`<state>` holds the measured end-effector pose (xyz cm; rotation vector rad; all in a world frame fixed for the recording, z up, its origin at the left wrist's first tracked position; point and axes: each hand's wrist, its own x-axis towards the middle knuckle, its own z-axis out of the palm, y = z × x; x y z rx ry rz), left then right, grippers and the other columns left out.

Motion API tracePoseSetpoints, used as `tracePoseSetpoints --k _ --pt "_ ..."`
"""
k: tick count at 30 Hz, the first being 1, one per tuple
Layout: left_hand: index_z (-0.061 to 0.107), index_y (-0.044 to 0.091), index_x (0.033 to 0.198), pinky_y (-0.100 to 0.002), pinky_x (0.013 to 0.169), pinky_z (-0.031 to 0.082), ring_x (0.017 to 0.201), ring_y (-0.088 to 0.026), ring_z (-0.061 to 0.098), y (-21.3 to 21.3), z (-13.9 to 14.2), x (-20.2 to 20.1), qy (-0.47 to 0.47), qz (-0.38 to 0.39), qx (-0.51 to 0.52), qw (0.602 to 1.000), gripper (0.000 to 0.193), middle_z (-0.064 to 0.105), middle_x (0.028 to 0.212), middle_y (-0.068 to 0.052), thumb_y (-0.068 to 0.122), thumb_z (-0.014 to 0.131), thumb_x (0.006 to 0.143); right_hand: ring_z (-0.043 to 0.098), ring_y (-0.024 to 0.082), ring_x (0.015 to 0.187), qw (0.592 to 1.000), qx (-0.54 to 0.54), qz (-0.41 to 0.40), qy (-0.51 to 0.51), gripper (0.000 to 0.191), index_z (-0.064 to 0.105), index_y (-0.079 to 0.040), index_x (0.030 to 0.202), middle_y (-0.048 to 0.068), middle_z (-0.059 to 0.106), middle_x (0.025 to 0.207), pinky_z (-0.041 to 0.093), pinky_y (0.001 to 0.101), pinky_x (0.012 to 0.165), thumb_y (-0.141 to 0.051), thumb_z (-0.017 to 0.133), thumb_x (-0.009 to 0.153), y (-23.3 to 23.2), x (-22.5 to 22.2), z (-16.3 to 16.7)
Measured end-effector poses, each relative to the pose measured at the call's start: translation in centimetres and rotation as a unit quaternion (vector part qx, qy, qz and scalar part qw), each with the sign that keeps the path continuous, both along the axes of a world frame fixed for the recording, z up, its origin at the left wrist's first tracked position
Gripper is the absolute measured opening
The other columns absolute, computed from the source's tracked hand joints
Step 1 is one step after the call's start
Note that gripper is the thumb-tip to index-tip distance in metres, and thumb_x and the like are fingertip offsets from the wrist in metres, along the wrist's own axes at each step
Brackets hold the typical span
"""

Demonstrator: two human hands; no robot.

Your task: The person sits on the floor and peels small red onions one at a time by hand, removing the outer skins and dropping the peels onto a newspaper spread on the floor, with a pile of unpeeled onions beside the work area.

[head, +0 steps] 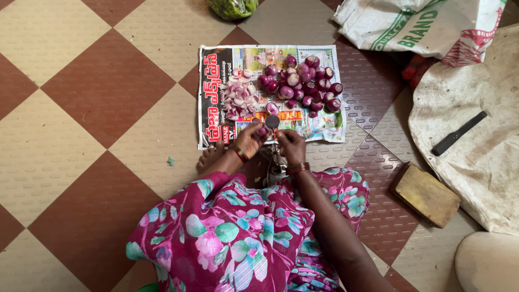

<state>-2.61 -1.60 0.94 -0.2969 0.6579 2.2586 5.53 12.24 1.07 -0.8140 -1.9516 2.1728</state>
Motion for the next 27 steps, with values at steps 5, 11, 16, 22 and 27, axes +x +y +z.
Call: tracePoseSetpoints --k 5,11,16,22,27 --pt "0.065 -0.003 0.102 -0.043 0.093 0.065 0.101 -0.031 0.065 0.2 2.9 -6.1 0.011 0.069 -0.121 0.990 0.014 0.062 0.111 -0.020 0.010 0.069 0.098 0.062 0.017 0.069 0.974 -0.214 -0.066 0.033 0.012 0.069 0.002 0.102 0.009 0.069 0.085 0.050 0.0309 0.058 -0.009 0.067 0.097 2.2 -0.8 0.3" --pt "0.049 0.006 0.135 -0.052 0.101 0.054 0.126 -0.041 0.054 -0.3 6.8 -10.9 -0.006 0.036 -0.277 0.960 0.040 0.047 0.139 -0.018 0.012 0.063 0.098 0.067 0.024 0.085 0.942 -0.330 -0.052 -0.020 0.026 0.060 0.004 0.116 0.015 0.067 0.099 0.061 0.0395 0.076 -0.015 0.060 0.099 2.1 -1.0 1.3" --pt "0.042 0.004 0.147 -0.044 0.101 0.059 0.119 -0.039 0.070 -1.2 5.8 -10.6 0.111 0.063 -0.300 0.945 0.058 0.050 0.148 -0.029 -0.005 0.055 0.092 0.068 0.027 0.096 0.934 -0.357 -0.001 -0.002 0.034 0.057 0.002 0.125 0.016 0.066 0.107 0.062 0.0482 0.091 -0.008 0.051 0.093 2.5 -0.7 1.8" --pt "0.072 0.016 0.128 -0.033 0.082 0.064 0.093 -0.020 0.079 -1.7 4.9 -8.7 0.342 -0.037 -0.608 0.716 0.041 0.077 0.122 -0.011 0.000 0.061 0.092 0.070 0.034 0.114 0.947 -0.320 0.026 0.005 0.056 0.056 0.002 0.128 0.021 0.065 0.128 0.060 0.0503 0.101 0.019 0.042 0.077 3.1 -0.5 1.3" --pt "0.071 0.015 0.116 -0.034 0.081 0.060 0.096 -0.021 0.075 -1.2 3.0 -6.6 0.426 -0.005 -0.630 0.649 0.031 0.077 0.115 -0.011 0.018 0.082 0.088 0.068 0.030 0.116 0.965 -0.261 0.024 0.008 0.044 0.058 0.001 0.125 0.017 0.065 0.129 0.061 0.0479 0.100 0.019 0.052 0.085 3.8 0.0 0.0"
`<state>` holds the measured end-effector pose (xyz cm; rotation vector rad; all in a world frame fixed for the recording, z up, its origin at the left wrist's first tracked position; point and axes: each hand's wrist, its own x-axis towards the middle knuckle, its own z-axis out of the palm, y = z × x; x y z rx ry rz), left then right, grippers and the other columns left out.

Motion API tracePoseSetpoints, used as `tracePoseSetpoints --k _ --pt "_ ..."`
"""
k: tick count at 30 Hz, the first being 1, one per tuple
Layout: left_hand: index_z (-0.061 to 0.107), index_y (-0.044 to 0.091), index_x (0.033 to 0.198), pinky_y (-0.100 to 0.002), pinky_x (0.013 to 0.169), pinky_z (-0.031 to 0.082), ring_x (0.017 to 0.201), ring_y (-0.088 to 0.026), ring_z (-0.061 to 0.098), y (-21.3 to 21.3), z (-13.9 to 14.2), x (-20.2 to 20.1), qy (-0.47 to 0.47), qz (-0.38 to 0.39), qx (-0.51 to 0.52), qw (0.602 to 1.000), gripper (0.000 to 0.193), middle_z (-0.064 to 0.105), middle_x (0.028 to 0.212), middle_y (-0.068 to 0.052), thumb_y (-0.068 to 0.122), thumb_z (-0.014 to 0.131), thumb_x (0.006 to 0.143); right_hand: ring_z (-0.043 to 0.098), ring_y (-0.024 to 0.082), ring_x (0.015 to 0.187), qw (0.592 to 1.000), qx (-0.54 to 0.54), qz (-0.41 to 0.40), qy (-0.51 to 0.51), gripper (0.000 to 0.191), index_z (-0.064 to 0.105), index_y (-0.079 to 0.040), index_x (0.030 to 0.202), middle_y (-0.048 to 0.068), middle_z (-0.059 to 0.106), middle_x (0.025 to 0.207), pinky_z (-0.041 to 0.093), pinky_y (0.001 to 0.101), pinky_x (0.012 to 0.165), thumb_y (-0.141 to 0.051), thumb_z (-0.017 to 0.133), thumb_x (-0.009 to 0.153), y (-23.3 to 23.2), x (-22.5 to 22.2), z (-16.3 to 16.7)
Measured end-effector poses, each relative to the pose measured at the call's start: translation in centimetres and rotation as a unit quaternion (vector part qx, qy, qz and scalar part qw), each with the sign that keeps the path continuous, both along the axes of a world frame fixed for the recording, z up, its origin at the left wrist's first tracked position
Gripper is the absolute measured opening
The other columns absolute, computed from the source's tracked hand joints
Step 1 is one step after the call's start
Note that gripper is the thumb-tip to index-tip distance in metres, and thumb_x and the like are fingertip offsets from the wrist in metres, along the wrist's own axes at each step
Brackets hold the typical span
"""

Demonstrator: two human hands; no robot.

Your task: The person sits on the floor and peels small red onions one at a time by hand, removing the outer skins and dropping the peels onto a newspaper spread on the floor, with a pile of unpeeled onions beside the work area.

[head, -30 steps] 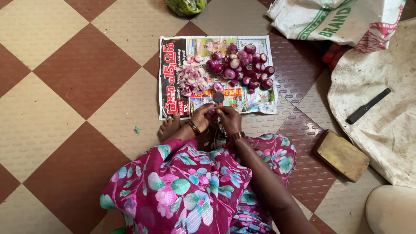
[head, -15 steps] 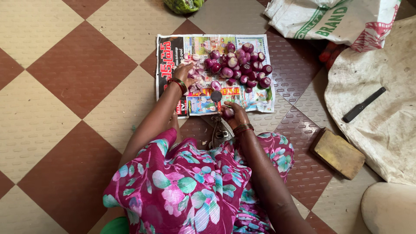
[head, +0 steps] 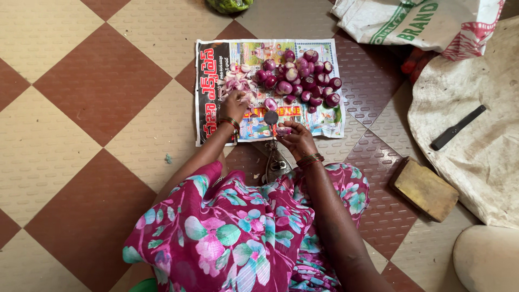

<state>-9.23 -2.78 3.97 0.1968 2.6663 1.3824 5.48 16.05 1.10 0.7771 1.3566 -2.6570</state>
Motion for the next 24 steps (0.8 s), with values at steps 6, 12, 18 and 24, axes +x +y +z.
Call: tracePoseSetpoints --k 6,12,18,24 --pt "0.068 0.007 0.110 -0.032 0.072 0.066 0.086 -0.021 0.075 0.5 -3.3 5.1 -0.337 -0.083 0.309 0.885 0.026 0.075 0.103 -0.012 0.008 0.076 0.085 0.071 0.025 0.107 0.971 0.224 0.069 0.044 0.049 0.065 -0.003 0.128 0.014 0.073 0.115 0.060 0.0375 0.098 0.010 0.075 0.081 -0.1 0.6 -1.1" --pt "0.067 0.001 0.110 -0.028 0.074 0.062 0.088 -0.014 0.071 1.3 -4.3 9.0 -0.311 -0.170 0.392 0.849 0.026 0.072 0.103 -0.007 0.011 0.081 0.090 0.074 0.020 0.098 0.815 0.556 0.150 0.059 0.052 0.069 -0.009 0.120 0.009 0.075 0.110 0.062 0.0324 0.087 -0.002 0.090 0.073 -0.8 1.7 -0.8" --pt "0.065 0.002 0.111 -0.028 0.082 0.063 0.091 -0.015 0.073 1.7 -4.8 9.4 -0.372 -0.144 0.507 0.764 0.025 0.072 0.104 -0.007 0.007 0.078 0.090 0.072 0.018 0.104 0.950 0.289 0.104 0.063 0.049 0.066 -0.003 0.119 0.005 0.071 0.114 0.063 0.0338 0.090 0.003 0.083 0.074 -0.3 1.1 -2.5" --pt "0.066 0.002 0.110 -0.026 0.081 0.063 0.090 -0.013 0.072 1.4 -4.7 10.1 -0.296 -0.131 0.489 0.810 0.024 0.071 0.104 -0.006 0.003 0.078 0.089 0.068 0.018 0.107 0.967 0.220 0.119 0.049 0.048 0.067 0.000 0.125 0.010 0.071 0.114 0.057 0.0335 0.097 0.008 0.080 0.079 0.1 0.9 -3.4"
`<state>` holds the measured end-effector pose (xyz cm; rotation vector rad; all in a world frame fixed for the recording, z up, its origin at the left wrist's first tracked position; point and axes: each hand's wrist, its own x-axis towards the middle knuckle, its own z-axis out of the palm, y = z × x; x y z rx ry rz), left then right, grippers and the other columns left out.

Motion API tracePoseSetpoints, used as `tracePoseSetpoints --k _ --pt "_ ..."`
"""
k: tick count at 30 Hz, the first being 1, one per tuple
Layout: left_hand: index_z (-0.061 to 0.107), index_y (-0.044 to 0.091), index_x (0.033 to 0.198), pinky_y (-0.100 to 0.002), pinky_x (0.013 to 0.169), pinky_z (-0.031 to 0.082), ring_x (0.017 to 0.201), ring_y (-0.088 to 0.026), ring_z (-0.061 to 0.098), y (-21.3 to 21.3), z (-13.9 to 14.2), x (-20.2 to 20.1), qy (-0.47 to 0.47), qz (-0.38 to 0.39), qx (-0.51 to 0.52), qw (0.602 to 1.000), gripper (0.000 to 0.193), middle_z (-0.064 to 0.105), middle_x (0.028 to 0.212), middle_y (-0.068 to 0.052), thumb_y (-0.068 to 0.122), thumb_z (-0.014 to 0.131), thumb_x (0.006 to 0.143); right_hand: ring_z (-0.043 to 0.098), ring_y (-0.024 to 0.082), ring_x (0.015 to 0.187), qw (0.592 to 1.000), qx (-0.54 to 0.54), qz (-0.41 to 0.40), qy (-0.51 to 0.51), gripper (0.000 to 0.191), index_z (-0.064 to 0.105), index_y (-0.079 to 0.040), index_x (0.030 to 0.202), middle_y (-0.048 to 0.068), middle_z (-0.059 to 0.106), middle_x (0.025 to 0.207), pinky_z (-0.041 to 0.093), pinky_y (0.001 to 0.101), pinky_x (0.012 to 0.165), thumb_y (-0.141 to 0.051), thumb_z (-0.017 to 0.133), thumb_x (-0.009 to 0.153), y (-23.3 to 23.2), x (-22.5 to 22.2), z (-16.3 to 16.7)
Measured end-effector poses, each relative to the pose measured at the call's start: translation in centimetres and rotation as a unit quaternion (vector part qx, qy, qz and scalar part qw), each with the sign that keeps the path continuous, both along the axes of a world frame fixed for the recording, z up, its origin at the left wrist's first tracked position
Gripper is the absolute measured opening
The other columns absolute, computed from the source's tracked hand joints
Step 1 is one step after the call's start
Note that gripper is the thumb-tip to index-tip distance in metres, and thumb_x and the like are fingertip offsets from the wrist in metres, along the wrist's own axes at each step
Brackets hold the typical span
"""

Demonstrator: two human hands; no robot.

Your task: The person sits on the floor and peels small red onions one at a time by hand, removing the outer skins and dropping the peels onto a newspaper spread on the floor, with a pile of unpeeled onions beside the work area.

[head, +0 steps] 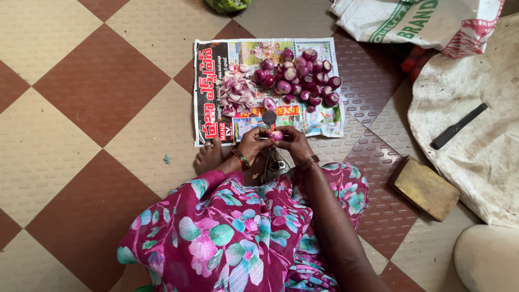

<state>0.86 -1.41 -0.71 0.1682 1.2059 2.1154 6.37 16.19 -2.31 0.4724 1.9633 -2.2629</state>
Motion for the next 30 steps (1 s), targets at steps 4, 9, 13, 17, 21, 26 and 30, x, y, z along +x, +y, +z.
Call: tracePoseSetpoints --k 4,9,13,17,21,26,30 --pt "0.067 0.002 0.108 -0.025 0.068 0.059 0.083 -0.012 0.072 0.0 -0.1 -0.3 0.083 0.033 -0.063 0.994 0.022 0.074 0.099 -0.006 -0.001 0.078 0.089 0.069 0.017 0.107 1.000 -0.001 -0.013 -0.001 0.050 0.065 -0.002 0.130 0.010 0.072 0.116 0.058 0.0317 0.097 0.008 0.075 0.083 -0.2 -0.2 0.1" --pt "0.067 0.001 0.107 -0.024 0.072 0.060 0.084 -0.010 0.070 0.3 -0.1 -0.6 0.107 0.059 -0.085 0.989 0.021 0.074 0.098 -0.005 -0.005 0.076 0.090 0.069 0.017 0.110 0.999 0.029 -0.017 0.019 0.051 0.064 -0.003 0.136 0.010 0.072 0.119 0.058 0.0307 0.097 0.007 0.072 0.087 -0.7 -0.5 0.4" --pt "0.068 0.000 0.109 -0.023 0.078 0.062 0.087 -0.009 0.072 0.7 0.7 -0.7 0.104 0.049 -0.097 0.989 0.020 0.074 0.099 -0.005 -0.006 0.072 0.091 0.069 0.017 0.110 0.997 0.064 -0.017 0.034 0.052 0.063 -0.003 0.137 0.009 0.072 0.121 0.058 0.0308 0.096 0.007 0.072 0.087 -1.0 -0.6 1.0" --pt "0.070 -0.003 0.107 -0.025 0.069 0.060 0.079 -0.012 0.071 1.0 1.5 -1.0 0.074 0.041 -0.131 0.988 0.016 0.075 0.093 -0.008 -0.004 0.072 0.091 0.071 0.016 0.104 0.994 0.101 -0.028 0.016 0.043 0.065 -0.002 0.134 0.009 0.071 0.117 0.061 0.0309 0.089 -0.002 0.071 0.092 -1.5 -0.9 1.8" --pt "0.070 -0.005 0.106 -0.027 0.065 0.059 0.075 -0.015 0.070 1.4 1.5 -1.6 0.005 0.035 -0.142 0.989 0.016 0.075 0.091 -0.010 0.001 0.074 0.091 0.071 0.015 0.091 0.996 0.070 -0.049 -0.021 0.035 0.067 0.000 0.129 0.009 0.076 0.107 0.059 0.0293 0.075 -0.014 0.069 0.097 -1.9 -1.3 2.3" --pt "0.070 -0.007 0.105 -0.029 0.066 0.059 0.074 -0.017 0.070 1.8 0.7 -1.7 -0.111 0.042 -0.100 0.988 0.016 0.074 0.092 -0.011 0.003 0.075 0.092 0.072 0.015 0.076 0.989 0.110 -0.077 -0.061 0.029 0.074 0.003 0.116 0.011 0.077 0.093 0.060 0.0297 0.064 -0.020 0.067 0.100 -2.9 -1.9 2.0" --pt "0.070 -0.006 0.106 -0.031 0.069 0.060 0.075 -0.019 0.070 1.7 0.7 -0.9 -0.145 0.056 -0.043 0.987 0.016 0.073 0.093 -0.012 0.003 0.073 0.093 0.071 0.017 0.069 0.974 0.202 -0.076 -0.063 0.025 0.077 0.005 0.108 0.013 0.077 0.086 0.057 0.0322 0.062 -0.017 0.071 0.099 -3.3 -2.1 2.0"
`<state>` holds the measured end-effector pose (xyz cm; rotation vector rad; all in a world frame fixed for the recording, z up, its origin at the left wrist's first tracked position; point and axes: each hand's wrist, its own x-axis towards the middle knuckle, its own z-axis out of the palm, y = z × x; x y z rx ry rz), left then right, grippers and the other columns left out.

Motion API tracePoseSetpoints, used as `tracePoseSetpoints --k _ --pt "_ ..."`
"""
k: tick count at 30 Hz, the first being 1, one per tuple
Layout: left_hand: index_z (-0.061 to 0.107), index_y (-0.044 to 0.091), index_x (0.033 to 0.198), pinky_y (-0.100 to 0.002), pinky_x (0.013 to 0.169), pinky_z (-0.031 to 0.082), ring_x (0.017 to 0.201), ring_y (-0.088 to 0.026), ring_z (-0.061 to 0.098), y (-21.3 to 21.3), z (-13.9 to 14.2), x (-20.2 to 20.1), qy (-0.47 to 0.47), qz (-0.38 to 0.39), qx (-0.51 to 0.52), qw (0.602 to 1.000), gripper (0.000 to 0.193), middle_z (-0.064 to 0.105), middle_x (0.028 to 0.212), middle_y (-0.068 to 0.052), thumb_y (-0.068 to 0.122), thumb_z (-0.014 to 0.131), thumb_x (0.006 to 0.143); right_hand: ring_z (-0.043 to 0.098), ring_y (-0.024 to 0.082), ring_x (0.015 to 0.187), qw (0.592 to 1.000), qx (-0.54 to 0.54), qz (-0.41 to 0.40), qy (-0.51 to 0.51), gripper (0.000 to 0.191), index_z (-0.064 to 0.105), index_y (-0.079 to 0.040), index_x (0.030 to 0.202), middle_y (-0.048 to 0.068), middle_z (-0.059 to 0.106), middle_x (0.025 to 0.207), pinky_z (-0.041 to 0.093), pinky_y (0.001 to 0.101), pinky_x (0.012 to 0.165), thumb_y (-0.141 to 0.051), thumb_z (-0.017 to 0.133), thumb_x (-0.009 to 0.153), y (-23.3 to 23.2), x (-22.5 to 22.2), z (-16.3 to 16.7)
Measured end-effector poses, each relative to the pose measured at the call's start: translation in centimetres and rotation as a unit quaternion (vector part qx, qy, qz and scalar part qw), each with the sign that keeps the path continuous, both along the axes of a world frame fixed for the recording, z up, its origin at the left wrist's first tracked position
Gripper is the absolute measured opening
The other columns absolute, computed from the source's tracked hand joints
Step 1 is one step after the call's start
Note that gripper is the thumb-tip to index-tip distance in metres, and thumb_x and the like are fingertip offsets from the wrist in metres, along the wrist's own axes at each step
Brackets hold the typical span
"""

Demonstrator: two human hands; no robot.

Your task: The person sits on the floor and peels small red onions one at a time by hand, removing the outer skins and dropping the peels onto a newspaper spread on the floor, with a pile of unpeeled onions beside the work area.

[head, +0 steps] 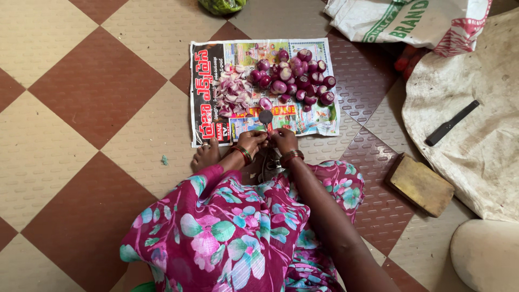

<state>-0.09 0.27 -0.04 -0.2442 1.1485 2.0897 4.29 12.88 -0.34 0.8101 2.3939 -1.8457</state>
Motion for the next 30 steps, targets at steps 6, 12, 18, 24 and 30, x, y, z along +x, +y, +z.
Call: tracePoseSetpoints --k 6,12,18,24,30 --pt "0.069 -0.001 0.111 -0.031 0.076 0.062 0.086 -0.019 0.072 -1.1 1.0 0.7 -0.014 -0.003 0.057 0.998 0.019 0.073 0.100 -0.010 0.008 0.070 0.095 0.073 0.019 0.092 0.970 -0.235 -0.039 0.038 0.026 0.069 0.003 0.120 0.011 0.074 0.105 0.062 0.0314 0.080 -0.011 0.067 0.098 0.6 0.9 0.2" --pt "0.066 0.001 0.115 -0.028 0.082 0.062 0.093 -0.015 0.072 -1.8 1.1 1.0 0.049 -0.029 0.083 0.995 0.026 0.072 0.101 -0.005 0.000 0.074 0.090 0.068 0.017 0.107 0.966 -0.238 0.025 0.094 0.046 0.063 -0.003 0.135 0.008 0.071 0.114 0.058 0.0303 0.094 0.004 0.070 0.090 1.0 2.2 0.2" --pt "0.068 -0.001 0.114 -0.026 0.078 0.059 0.083 -0.011 0.069 -1.1 -0.3 0.9 0.187 -0.004 0.017 0.982 0.028 0.071 0.095 -0.004 -0.004 0.076 0.087 0.069 0.017 0.108 0.972 -0.206 0.028 0.113 0.047 0.064 -0.002 0.135 0.009 0.072 0.118 0.058 0.0310 0.096 0.003 0.073 0.089 0.9 1.6 -0.7" --pt "0.070 -0.001 0.111 -0.024 0.077 0.059 0.083 -0.010 0.069 -0.7 0.1 0.8 0.219 -0.002 -0.044 0.975 0.024 0.073 0.096 -0.005 -0.002 0.077 0.088 0.070 0.016 0.103 0.980 -0.164 0.019 0.109 0.041 0.067 -0.002 0.131 0.009 0.074 0.112 0.060 0.0310 0.092 0.000 0.073 0.090 0.8 1.4 -1.1" --pt "0.071 -0.004 0.110 -0.027 0.070 0.058 0.078 -0.015 0.070 -0.4 0.9 0.3 0.147 -0.012 -0.060 0.987 0.022 0.075 0.094 -0.011 0.002 0.078 0.090 0.074 0.015 0.091 0.983 -0.169 -0.011 0.066 0.029 0.070 -0.002 0.124 0.007 0.076 0.106 0.063 0.0308 0.074 -0.015 0.067 0.098 0.2 1.0 -0.1"
